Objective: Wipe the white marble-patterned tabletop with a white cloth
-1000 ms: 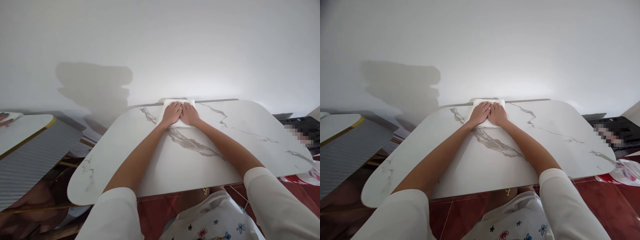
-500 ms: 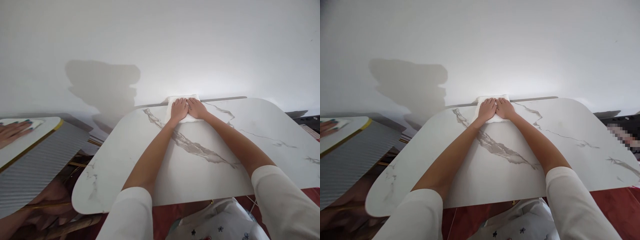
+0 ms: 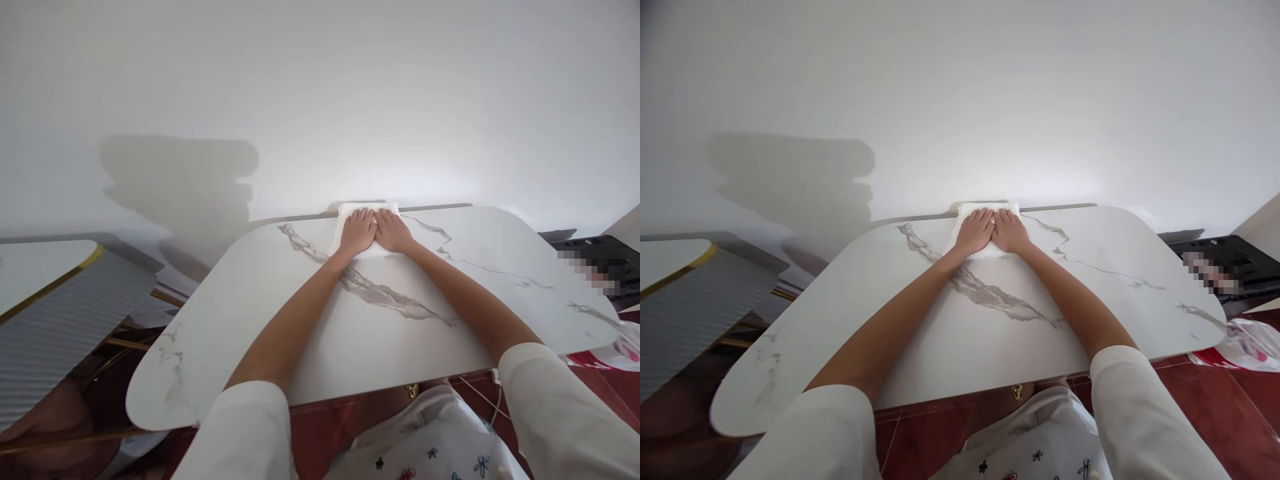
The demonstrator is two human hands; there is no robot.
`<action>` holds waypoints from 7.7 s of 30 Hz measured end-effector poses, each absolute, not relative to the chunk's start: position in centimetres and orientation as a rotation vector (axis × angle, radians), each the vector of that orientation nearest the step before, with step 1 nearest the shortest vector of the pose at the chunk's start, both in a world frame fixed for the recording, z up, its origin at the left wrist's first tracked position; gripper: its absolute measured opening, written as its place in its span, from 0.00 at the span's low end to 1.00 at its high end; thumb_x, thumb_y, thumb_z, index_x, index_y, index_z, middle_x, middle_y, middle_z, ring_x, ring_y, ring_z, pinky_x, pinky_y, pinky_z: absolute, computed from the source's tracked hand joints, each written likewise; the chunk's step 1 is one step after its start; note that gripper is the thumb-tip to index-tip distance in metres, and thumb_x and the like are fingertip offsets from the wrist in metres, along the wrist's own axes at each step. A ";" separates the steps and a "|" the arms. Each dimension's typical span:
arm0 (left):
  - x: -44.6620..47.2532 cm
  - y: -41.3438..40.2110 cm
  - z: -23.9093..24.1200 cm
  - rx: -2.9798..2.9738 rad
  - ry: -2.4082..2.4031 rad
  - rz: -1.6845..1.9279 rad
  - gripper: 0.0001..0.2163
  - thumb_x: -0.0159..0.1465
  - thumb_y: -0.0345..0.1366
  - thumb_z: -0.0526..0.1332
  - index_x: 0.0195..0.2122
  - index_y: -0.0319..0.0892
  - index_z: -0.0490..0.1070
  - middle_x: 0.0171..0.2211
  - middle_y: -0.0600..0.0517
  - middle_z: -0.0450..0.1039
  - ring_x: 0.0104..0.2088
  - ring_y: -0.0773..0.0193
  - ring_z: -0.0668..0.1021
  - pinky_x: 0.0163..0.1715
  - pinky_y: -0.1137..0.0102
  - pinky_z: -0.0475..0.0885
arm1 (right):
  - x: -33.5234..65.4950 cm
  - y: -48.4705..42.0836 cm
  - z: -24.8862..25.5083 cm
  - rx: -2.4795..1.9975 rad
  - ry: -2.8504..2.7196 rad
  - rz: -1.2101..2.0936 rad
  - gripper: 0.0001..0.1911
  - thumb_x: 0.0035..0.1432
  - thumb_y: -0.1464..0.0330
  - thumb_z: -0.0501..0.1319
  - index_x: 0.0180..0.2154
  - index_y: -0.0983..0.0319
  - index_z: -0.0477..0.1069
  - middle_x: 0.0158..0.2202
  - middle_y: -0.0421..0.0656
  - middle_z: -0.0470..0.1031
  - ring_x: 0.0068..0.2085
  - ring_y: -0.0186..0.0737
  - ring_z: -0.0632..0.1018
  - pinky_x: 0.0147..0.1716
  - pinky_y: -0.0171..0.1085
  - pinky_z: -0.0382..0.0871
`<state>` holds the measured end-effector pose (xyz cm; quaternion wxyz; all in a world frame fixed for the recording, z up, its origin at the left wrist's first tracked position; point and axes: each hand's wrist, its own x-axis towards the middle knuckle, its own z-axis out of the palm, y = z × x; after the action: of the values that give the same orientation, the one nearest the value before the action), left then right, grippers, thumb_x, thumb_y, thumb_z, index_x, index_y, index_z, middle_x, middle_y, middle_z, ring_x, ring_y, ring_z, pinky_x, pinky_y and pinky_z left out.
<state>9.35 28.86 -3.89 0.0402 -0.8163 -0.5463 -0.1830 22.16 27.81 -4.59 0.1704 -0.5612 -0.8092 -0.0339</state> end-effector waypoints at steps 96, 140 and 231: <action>13.8 31.5 -3.7 -2.394 -1.762 -0.549 0.18 0.67 0.35 0.44 0.55 0.44 0.63 0.55 0.48 0.67 0.55 0.55 0.66 0.55 0.60 0.59 | 26.1 31.7 -4.8 -1.471 -2.336 -0.083 0.27 0.62 0.68 0.45 0.60 0.72 0.57 0.62 0.53 0.60 0.62 0.50 0.60 0.59 0.45 0.52; 12.9 5.2 -3.5 -2.552 -1.746 -0.377 0.25 0.65 0.38 0.44 0.64 0.42 0.53 0.65 0.45 0.52 0.65 0.49 0.53 0.61 0.50 0.51 | 26.1 3.9 -4.2 -1.566 -2.363 -0.113 0.30 0.60 0.69 0.47 0.63 0.72 0.54 0.65 0.52 0.54 0.65 0.50 0.55 0.62 0.48 0.52; 15.3 9.7 -3.0 -2.617 -1.739 -0.366 0.25 0.66 0.38 0.42 0.64 0.41 0.52 0.66 0.48 0.50 0.65 0.53 0.52 0.63 0.55 0.50 | 28.1 8.0 -4.1 -1.655 -2.288 -0.097 0.30 0.59 0.69 0.46 0.62 0.72 0.56 0.64 0.52 0.54 0.65 0.50 0.55 0.62 0.48 0.52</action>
<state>15.29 9.66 -2.99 -0.0108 -0.8272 -0.5498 -0.1157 28.10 8.03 -4.11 0.1572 -0.5784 -0.7997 -0.0341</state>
